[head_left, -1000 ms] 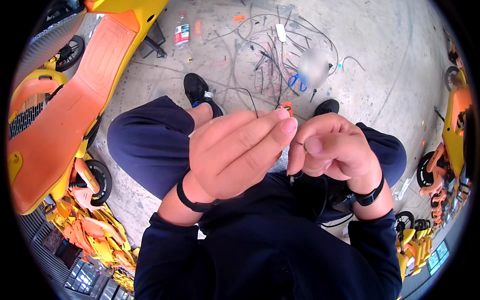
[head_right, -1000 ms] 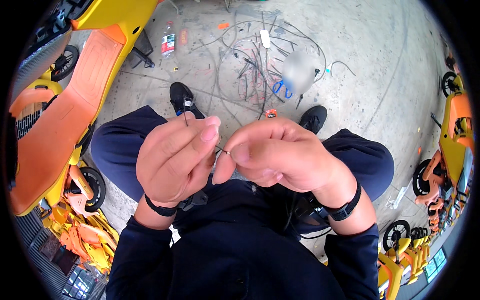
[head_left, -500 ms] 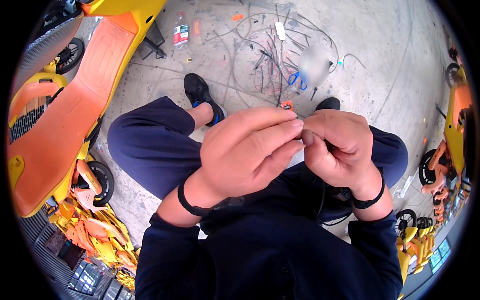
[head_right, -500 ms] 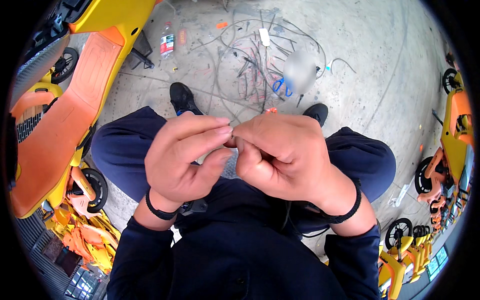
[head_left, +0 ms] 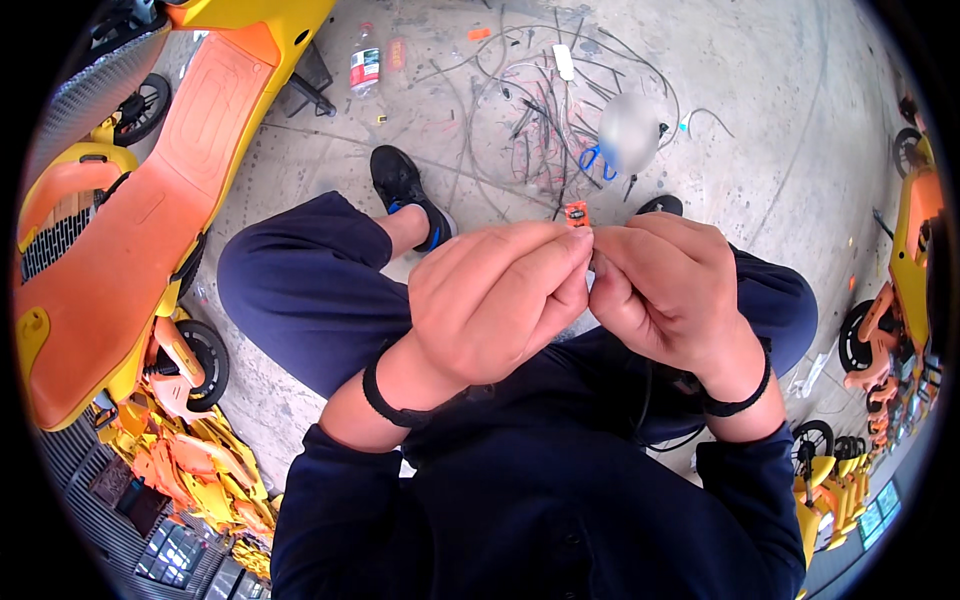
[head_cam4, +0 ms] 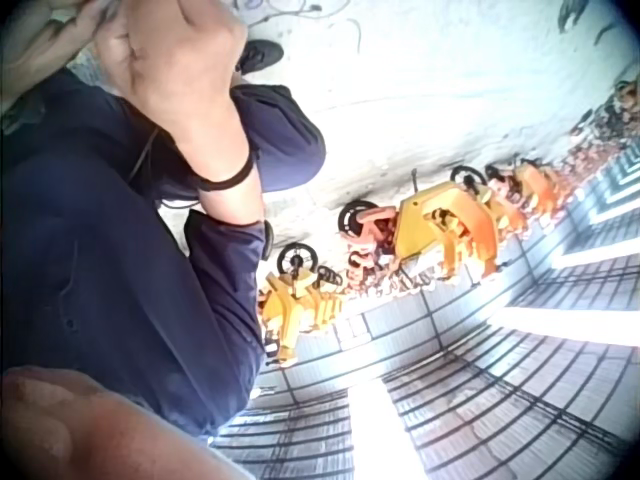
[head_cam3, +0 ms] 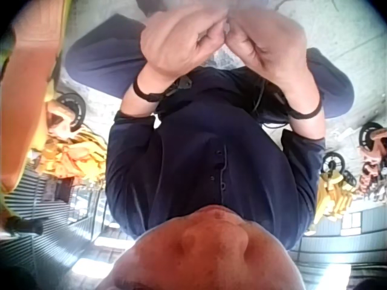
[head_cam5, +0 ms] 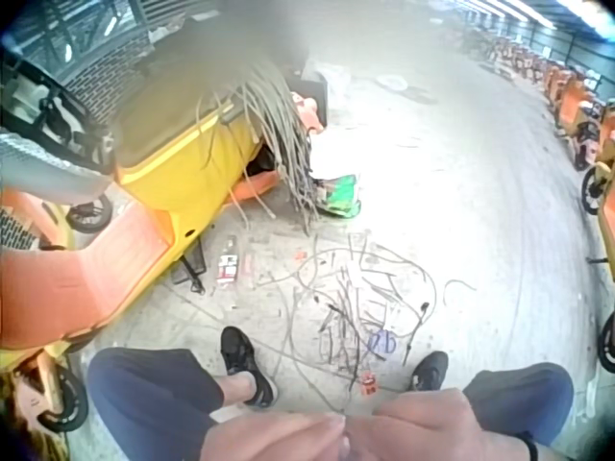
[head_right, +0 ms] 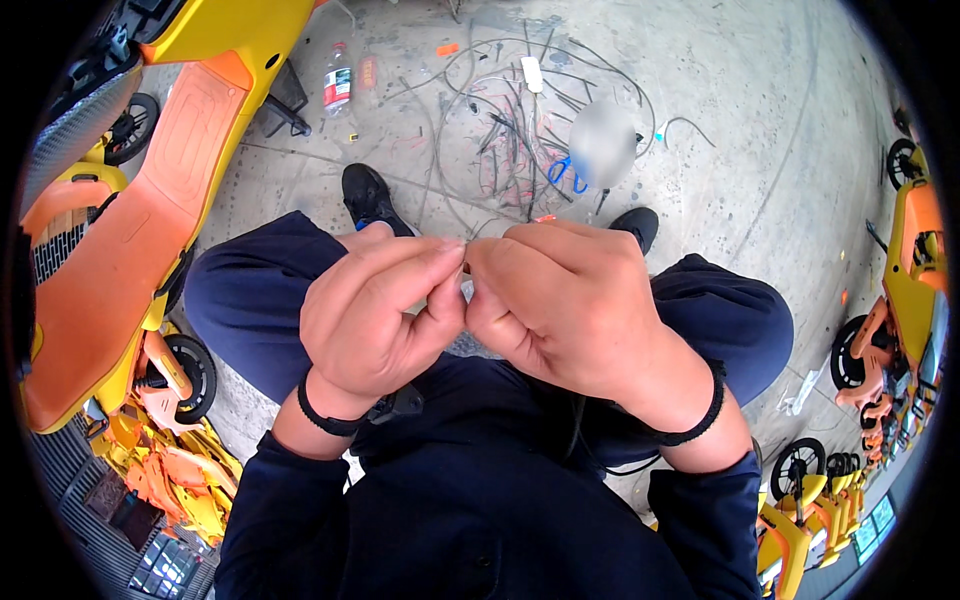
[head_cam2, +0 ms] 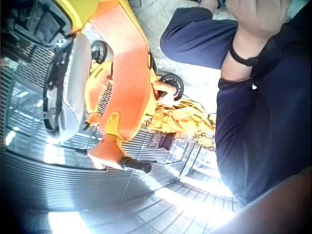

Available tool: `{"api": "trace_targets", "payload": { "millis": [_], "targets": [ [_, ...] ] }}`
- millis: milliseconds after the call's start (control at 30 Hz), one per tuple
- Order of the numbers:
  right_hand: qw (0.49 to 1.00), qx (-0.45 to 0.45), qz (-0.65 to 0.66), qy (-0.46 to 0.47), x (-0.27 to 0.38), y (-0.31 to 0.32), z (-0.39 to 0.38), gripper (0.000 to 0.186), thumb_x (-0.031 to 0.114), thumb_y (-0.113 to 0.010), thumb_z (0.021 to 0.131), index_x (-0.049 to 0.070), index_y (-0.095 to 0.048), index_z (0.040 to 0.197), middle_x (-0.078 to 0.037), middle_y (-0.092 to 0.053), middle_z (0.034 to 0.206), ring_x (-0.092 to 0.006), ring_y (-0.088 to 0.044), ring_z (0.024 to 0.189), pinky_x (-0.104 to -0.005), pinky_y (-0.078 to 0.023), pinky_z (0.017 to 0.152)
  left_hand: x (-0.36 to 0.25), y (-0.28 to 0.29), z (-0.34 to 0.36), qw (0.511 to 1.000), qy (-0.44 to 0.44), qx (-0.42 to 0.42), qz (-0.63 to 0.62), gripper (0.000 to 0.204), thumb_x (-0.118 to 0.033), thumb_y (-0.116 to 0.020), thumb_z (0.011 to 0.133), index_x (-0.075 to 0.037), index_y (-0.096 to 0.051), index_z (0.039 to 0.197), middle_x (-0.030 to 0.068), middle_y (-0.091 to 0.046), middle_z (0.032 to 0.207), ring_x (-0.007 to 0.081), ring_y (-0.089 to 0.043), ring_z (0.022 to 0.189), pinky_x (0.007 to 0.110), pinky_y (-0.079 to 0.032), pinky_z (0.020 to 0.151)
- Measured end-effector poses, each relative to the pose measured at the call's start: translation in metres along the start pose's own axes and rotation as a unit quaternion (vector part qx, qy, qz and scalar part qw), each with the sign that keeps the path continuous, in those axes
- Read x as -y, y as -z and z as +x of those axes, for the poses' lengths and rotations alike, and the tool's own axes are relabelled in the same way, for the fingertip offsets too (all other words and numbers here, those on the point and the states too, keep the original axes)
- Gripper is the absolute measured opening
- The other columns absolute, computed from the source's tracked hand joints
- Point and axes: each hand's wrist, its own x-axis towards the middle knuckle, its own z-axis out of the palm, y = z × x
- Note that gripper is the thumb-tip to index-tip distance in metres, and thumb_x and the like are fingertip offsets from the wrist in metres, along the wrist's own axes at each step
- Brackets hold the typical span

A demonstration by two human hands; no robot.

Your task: The person connects wires to a small electronic connector using their hands while sitting in a service area.

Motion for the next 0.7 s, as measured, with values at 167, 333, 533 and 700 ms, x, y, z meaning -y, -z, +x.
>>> {"api": "trace_targets", "payload": {
  "millis": [167, 333, 533, 700],
  "targets": [
    [0.999, 0.032, 0.014, -0.022, -0.0006, 0.0016, -0.0021, 0.010, -0.001, -0.065, 0.071, 0.004, -0.060, 0.078, -0.007, -0.050, 0.060, -0.0256, -0.052, 0.049, -0.0328, -0.043, 0.046, -0.0003, 0.0006, -0.0012, 1.000, 0.015, 0.021, 0.005, 0.020, 0.002, -0.074, 0.073, -0.004, -0.066, 0.090, 0.0078, -0.067, 0.076, 0.0205, -0.062, 0.059, 0.027, -0.049, 0.054],
    [0.998, 0.030, 0.036, -0.031, 0.0012, 0.0017, -0.0001, 0.011, -0.001, -0.065, 0.070, 0.005, -0.060, 0.077, -0.006, -0.050, 0.059, -0.0253, -0.053, 0.049, -0.0328, -0.043, 0.046, -0.0024, 0.0009, 0.0030, 0.997, 0.059, 0.012, -0.046, 0.015, 0.002, -0.073, 0.073, -0.004, -0.065, 0.084, 0.0087, -0.065, 0.074, 0.0201, -0.062, 0.060, 0.026, -0.049, 0.055],
    [0.998, 0.020, 0.044, -0.027, 0.0009, 0.0011, 0.0002, 0.011, -0.002, -0.064, 0.068, 0.005, -0.060, 0.076, -0.006, -0.051, 0.059, -0.0243, -0.053, 0.050, -0.0325, -0.043, 0.046, -0.0045, 0.0003, 0.0048, 0.991, 0.101, 0.005, -0.087, 0.014, 0.002, -0.072, 0.072, -0.001, -0.064, 0.083, 0.0105, -0.064, 0.074, 0.0198, -0.062, 0.062, 0.026, -0.048, 0.057],
    [0.999, 0.023, 0.044, -0.022, 0.0016, 0.0020, 0.0011, 0.012, -0.003, -0.064, 0.068, 0.004, -0.061, 0.077, -0.006, -0.053, 0.060, -0.0234, -0.054, 0.050, -0.0327, -0.043, 0.045, -0.0057, 0.0011, 0.0049, 0.985, 0.132, -0.001, -0.115, 0.015, 0.003, -0.072, 0.072, -0.001, -0.063, 0.083, 0.0104, -0.064, 0.074, 0.0188, -0.062, 0.063, 0.026, -0.048, 0.058]
  ]
}}
